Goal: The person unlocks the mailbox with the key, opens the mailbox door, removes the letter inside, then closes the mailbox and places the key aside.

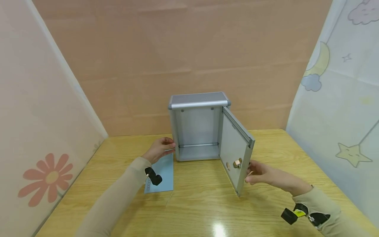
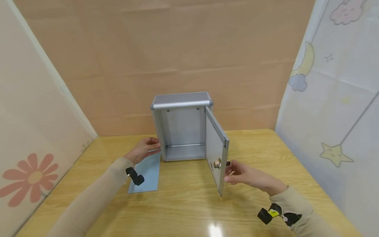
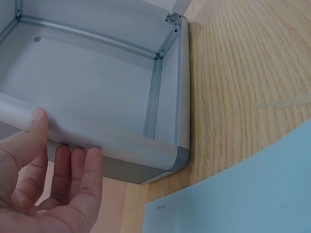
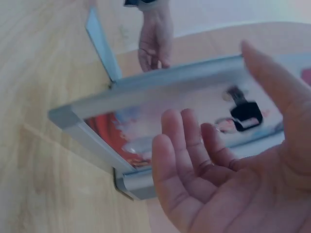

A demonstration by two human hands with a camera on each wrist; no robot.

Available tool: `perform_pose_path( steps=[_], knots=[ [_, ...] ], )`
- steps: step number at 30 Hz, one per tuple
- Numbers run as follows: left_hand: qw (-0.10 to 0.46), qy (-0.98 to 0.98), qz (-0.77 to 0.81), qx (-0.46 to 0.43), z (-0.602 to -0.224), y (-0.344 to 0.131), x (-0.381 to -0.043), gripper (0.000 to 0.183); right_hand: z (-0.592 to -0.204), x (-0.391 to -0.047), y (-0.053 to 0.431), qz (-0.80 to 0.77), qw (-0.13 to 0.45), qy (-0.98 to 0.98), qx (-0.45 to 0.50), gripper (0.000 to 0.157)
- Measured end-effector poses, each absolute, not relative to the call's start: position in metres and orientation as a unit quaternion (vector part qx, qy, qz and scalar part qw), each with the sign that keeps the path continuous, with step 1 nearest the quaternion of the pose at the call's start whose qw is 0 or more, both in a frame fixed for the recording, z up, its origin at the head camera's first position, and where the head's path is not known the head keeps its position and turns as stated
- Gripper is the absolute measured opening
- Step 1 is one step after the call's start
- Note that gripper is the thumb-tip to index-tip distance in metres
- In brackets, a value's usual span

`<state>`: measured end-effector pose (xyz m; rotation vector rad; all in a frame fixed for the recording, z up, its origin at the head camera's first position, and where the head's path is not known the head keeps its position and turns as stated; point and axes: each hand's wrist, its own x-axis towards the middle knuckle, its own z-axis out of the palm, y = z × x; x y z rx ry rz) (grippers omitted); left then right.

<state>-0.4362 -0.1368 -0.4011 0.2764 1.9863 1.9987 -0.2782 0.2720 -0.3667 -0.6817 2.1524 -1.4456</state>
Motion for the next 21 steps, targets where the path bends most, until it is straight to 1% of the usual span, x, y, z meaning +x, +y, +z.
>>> perform_pose_path(
  steps=[4, 5, 8, 12, 17, 21],
  knots=[
    [0.156, 0.695, 0.695, 0.097, -0.400, -0.138, -0.436, 0.011, -0.363, -0.289, 0.281, -0.570, 0.248, 0.734, -0.274, 0.032],
    [0.157, 0.695, 0.695, 0.098, -0.400, -0.138, -0.436, 0.012, -0.362, -0.291, 0.283, -0.580, 0.253, 0.721, -0.283, 0.032],
    [0.158, 0.695, 0.695, 0.099, -0.399, -0.138, -0.435, 0.012, -0.360, -0.298, 0.286, -0.597, 0.271, 0.697, -0.291, 0.037],
    [0.159, 0.698, 0.691, 0.103, -0.397, -0.137, -0.435, 0.011, -0.359, -0.300, 0.283, -0.592, 0.276, 0.705, -0.276, 0.036],
    [0.161, 0.702, 0.686, 0.105, -0.397, -0.136, -0.435, 0.009, -0.358, -0.302, 0.272, -0.570, 0.283, 0.729, -0.254, 0.049],
    [0.161, 0.700, 0.688, 0.106, -0.397, -0.139, -0.435, 0.009, -0.358, -0.306, 0.254, -0.548, 0.297, 0.742, -0.247, 0.044]
  ],
)
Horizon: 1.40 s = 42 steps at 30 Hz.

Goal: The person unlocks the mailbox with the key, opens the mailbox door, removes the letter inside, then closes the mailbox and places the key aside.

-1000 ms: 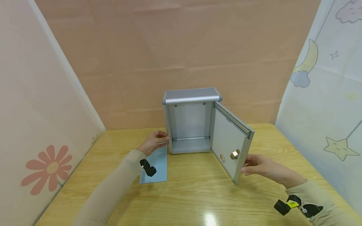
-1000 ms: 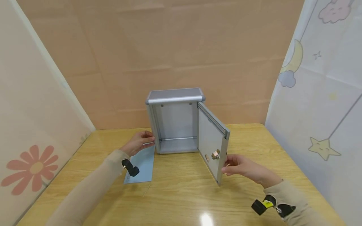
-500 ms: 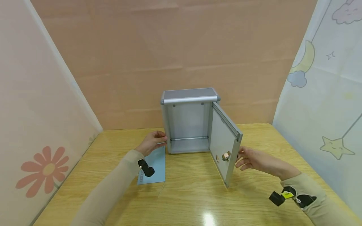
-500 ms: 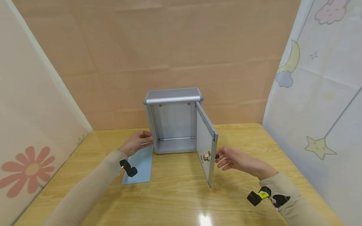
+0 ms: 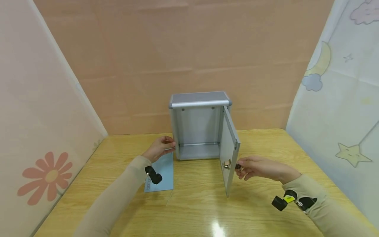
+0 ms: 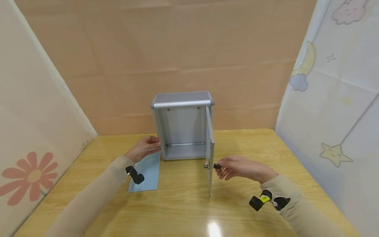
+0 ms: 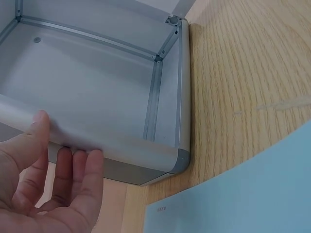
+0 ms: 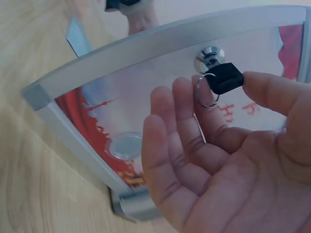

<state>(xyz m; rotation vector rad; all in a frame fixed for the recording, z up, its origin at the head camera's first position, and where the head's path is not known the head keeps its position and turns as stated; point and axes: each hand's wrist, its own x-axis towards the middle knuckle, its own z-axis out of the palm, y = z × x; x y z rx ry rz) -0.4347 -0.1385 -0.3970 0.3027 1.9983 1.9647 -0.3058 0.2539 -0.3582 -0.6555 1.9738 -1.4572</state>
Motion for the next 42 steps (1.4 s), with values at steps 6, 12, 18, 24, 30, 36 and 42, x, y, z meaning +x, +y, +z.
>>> perform_pose_path(
  steps=[6, 12, 18, 24, 30, 36, 42],
  knots=[
    [0.159, 0.701, 0.689, 0.092, -0.398, -0.142, -0.436, 0.010, -0.362, -0.316, 0.216, -0.547, 0.311, 0.741, -0.235, 0.039],
    [0.153, 0.700, 0.692, 0.080, -0.398, -0.142, -0.437, 0.011, -0.369, -0.328, 0.174, -0.629, 0.355, 0.663, -0.199, 0.031],
    [0.145, 0.704, 0.692, 0.069, -0.401, -0.142, -0.439, 0.012, -0.369, -0.341, 0.134, -0.693, 0.361, 0.608, -0.144, 0.019],
    [0.135, 0.708, 0.689, 0.072, -0.402, -0.141, -0.442, 0.016, -0.366, -0.361, 0.103, -0.727, 0.340, 0.590, -0.088, 0.018],
    [0.134, 0.708, 0.689, 0.074, -0.401, -0.140, -0.440, 0.017, -0.367, -0.378, 0.082, -0.754, 0.300, 0.583, -0.040, 0.015],
    [0.138, 0.716, 0.679, 0.083, -0.400, -0.136, -0.441, 0.019, -0.368, -0.389, 0.076, -0.767, 0.279, 0.577, -0.029, 0.015],
    [0.140, 0.716, 0.680, 0.082, -0.398, -0.134, -0.441, 0.019, -0.368, -0.397, 0.075, -0.773, 0.271, 0.574, -0.026, 0.015]
  ],
)
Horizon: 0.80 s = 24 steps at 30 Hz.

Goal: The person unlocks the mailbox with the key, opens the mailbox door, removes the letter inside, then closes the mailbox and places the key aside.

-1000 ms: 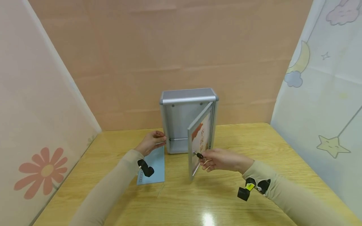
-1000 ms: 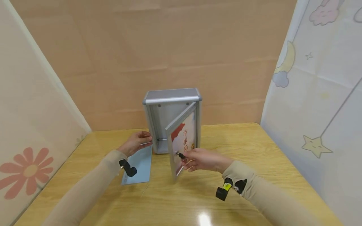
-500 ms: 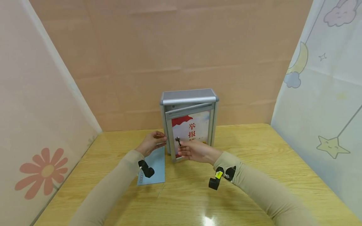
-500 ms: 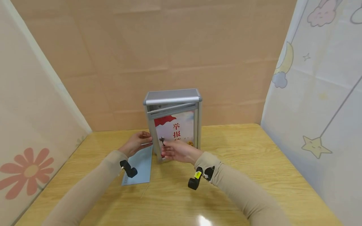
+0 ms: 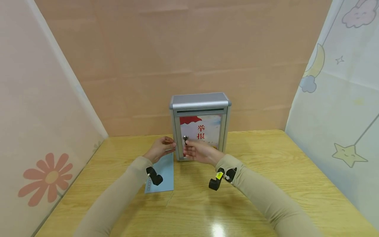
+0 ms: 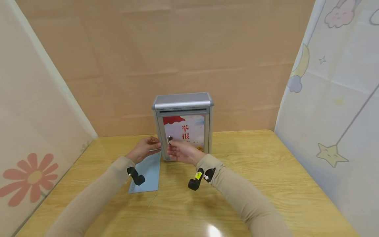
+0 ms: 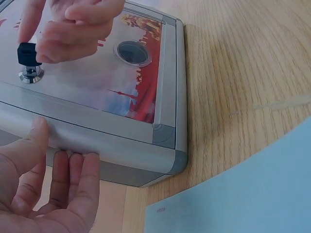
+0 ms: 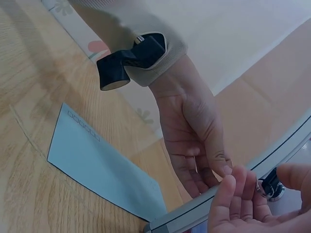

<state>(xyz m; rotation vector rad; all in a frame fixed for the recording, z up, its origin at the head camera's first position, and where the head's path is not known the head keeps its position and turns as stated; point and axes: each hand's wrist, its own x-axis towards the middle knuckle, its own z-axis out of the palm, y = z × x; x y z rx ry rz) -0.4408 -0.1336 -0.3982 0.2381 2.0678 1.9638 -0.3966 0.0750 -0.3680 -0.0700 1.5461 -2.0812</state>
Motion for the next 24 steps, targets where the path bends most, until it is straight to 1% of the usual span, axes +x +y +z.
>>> perform_pose_path(
  steps=[10, 13, 15, 18, 22, 24],
  knots=[
    [0.141, 0.713, 0.682, 0.082, -0.398, -0.132, -0.440, 0.019, -0.368, -0.401, 0.075, -0.768, 0.275, 0.578, -0.017, 0.017],
    [0.140, 0.710, 0.686, 0.081, -0.400, -0.132, -0.441, 0.019, -0.368, -0.401, 0.074, -0.769, 0.269, 0.580, -0.014, 0.014],
    [0.138, 0.706, 0.690, 0.080, -0.400, -0.132, -0.442, 0.019, -0.368, -0.402, 0.071, -0.770, 0.255, 0.584, -0.004, 0.011],
    [0.135, 0.705, 0.692, 0.082, -0.401, -0.132, -0.441, 0.020, -0.367, -0.401, 0.065, -0.761, 0.219, 0.610, 0.019, 0.009],
    [0.131, 0.704, 0.694, 0.075, -0.400, -0.132, -0.439, 0.020, -0.365, -0.397, 0.056, -0.739, 0.169, 0.651, 0.041, 0.010],
    [0.129, 0.705, 0.694, 0.075, -0.399, -0.132, -0.438, 0.020, -0.363, -0.395, 0.053, -0.736, 0.156, 0.657, 0.043, 0.014]
  ],
)
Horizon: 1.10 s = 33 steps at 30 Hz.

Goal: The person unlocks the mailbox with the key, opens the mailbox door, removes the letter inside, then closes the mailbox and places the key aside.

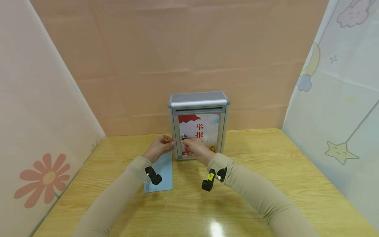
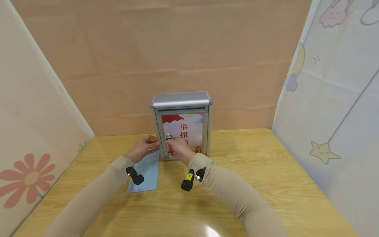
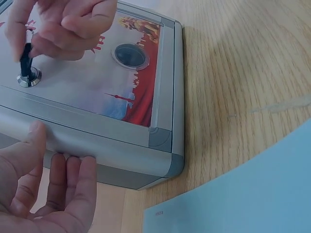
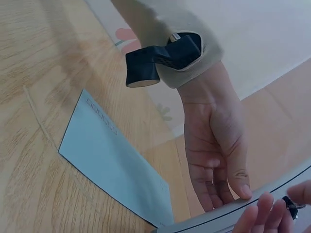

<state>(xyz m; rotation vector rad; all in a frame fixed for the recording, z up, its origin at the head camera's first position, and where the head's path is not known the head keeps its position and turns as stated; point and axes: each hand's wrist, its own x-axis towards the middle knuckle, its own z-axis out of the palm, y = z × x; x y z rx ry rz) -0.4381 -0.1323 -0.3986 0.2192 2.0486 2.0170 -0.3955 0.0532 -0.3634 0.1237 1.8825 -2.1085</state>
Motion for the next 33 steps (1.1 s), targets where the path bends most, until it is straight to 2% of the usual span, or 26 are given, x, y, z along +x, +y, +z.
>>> perform_pose_path(
  steps=[4, 10, 22, 28, 33],
  knots=[
    [0.127, 0.701, 0.698, 0.076, -0.399, -0.133, -0.438, 0.019, -0.363, -0.394, 0.052, -0.757, 0.151, 0.634, 0.044, 0.019],
    [0.123, 0.706, 0.694, 0.072, -0.399, -0.132, -0.438, 0.020, -0.368, -0.394, 0.055, -0.806, 0.162, 0.567, 0.054, 0.013],
    [0.120, 0.712, 0.689, 0.068, -0.399, -0.131, -0.438, 0.018, -0.373, -0.395, 0.056, -0.813, 0.167, 0.556, 0.037, 0.014],
    [0.120, 0.711, 0.690, 0.067, -0.398, -0.131, -0.437, 0.017, -0.372, -0.395, 0.055, -0.767, 0.134, 0.627, 0.019, 0.016],
    [0.117, 0.710, 0.691, 0.066, -0.399, -0.130, -0.438, 0.017, -0.368, -0.394, 0.052, -0.702, 0.095, 0.706, 0.012, 0.025]
  ],
)
